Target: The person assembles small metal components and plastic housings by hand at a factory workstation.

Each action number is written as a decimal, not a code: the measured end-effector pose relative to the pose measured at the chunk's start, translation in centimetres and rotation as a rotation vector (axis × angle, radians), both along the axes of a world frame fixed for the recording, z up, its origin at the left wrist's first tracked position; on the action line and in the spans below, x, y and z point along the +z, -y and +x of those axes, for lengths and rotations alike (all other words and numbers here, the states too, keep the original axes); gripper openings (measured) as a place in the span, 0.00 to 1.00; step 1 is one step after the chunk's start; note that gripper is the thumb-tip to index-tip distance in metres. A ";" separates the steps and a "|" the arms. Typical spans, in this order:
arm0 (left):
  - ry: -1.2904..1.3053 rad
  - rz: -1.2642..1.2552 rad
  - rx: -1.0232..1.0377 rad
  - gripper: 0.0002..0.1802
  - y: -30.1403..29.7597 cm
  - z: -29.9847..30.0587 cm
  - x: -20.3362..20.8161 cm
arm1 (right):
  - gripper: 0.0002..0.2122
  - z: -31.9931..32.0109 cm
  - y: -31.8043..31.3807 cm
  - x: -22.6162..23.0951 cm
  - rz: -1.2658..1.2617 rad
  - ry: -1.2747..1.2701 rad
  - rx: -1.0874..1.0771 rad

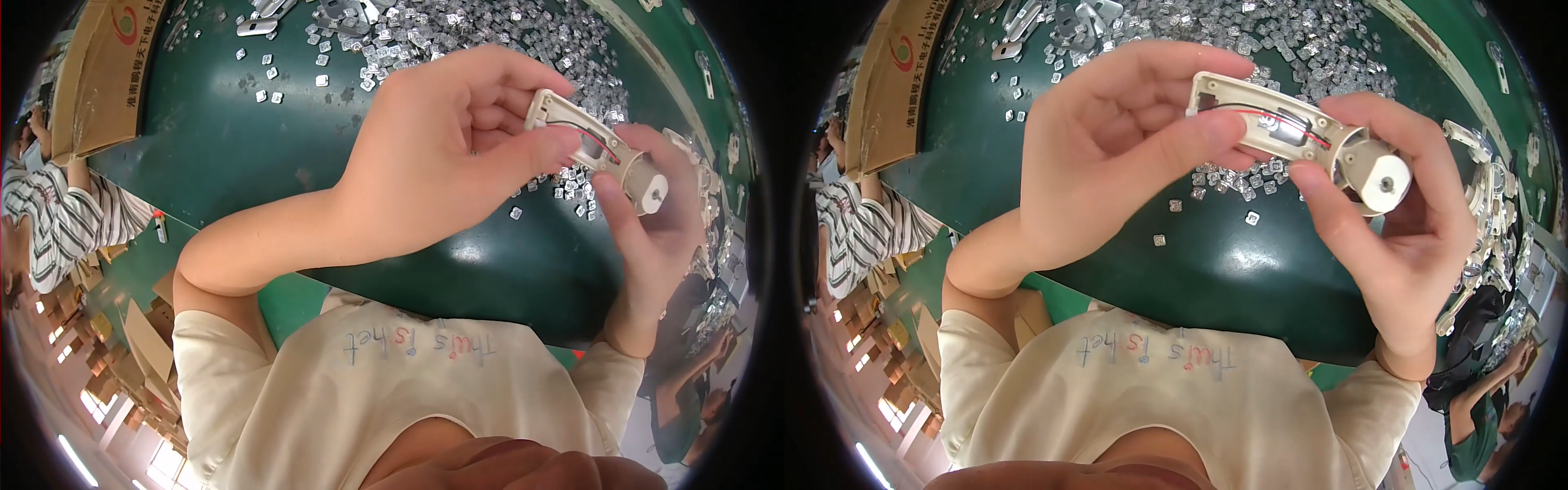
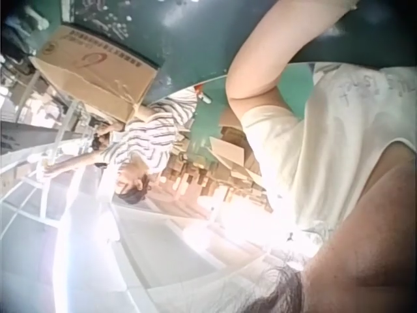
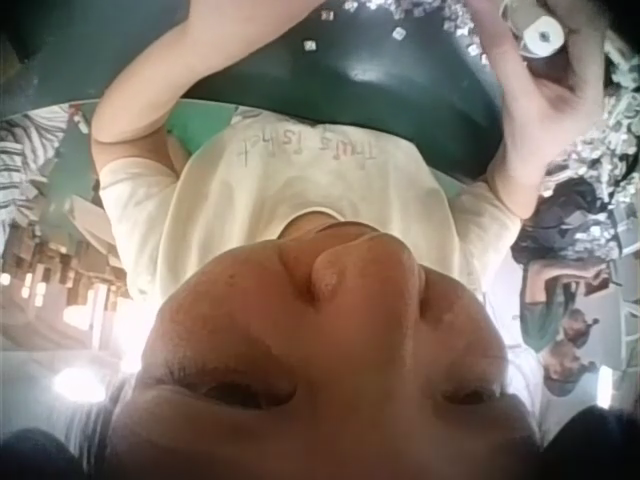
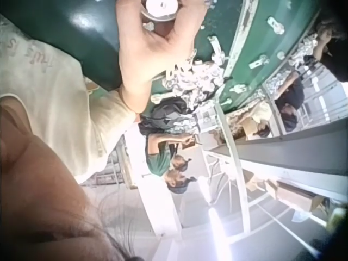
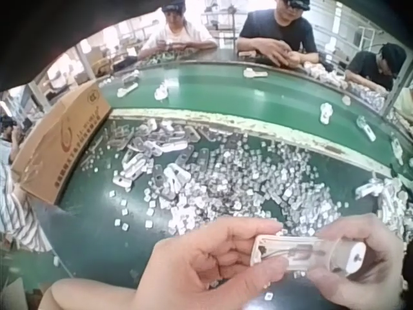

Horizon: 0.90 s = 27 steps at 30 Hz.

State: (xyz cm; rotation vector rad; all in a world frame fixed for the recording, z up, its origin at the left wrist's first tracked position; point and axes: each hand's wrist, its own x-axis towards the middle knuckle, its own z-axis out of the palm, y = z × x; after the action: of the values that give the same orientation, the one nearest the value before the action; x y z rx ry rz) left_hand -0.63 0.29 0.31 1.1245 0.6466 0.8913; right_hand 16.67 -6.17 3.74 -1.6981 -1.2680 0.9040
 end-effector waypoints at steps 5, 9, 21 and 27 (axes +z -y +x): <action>-0.009 -0.005 0.041 0.10 -0.1 0.3 -1.0 | 0.16 0.5 -0.4 -2.4 0.086 -0.176 0.168; -0.040 -0.021 0.094 0.09 0.0 0.7 -2.4 | 0.16 0.2 -0.3 -3.4 0.028 -0.264 0.120; -0.157 0.499 0.379 0.10 -2.3 0.0 -3.4 | 0.13 -0.8 -4.0 -2.7 0.280 0.204 0.138; -0.870 0.982 0.517 0.16 -9.9 -4.5 -1.6 | 0.17 6.7 -22.8 -5.9 0.179 -0.261 0.400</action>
State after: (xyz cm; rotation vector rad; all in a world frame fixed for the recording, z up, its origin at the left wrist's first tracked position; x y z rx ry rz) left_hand -5.09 10.15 -1.29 2.3541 1.3119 1.1904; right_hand 23.36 16.68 -2.19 -1.1638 -1.4827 1.1627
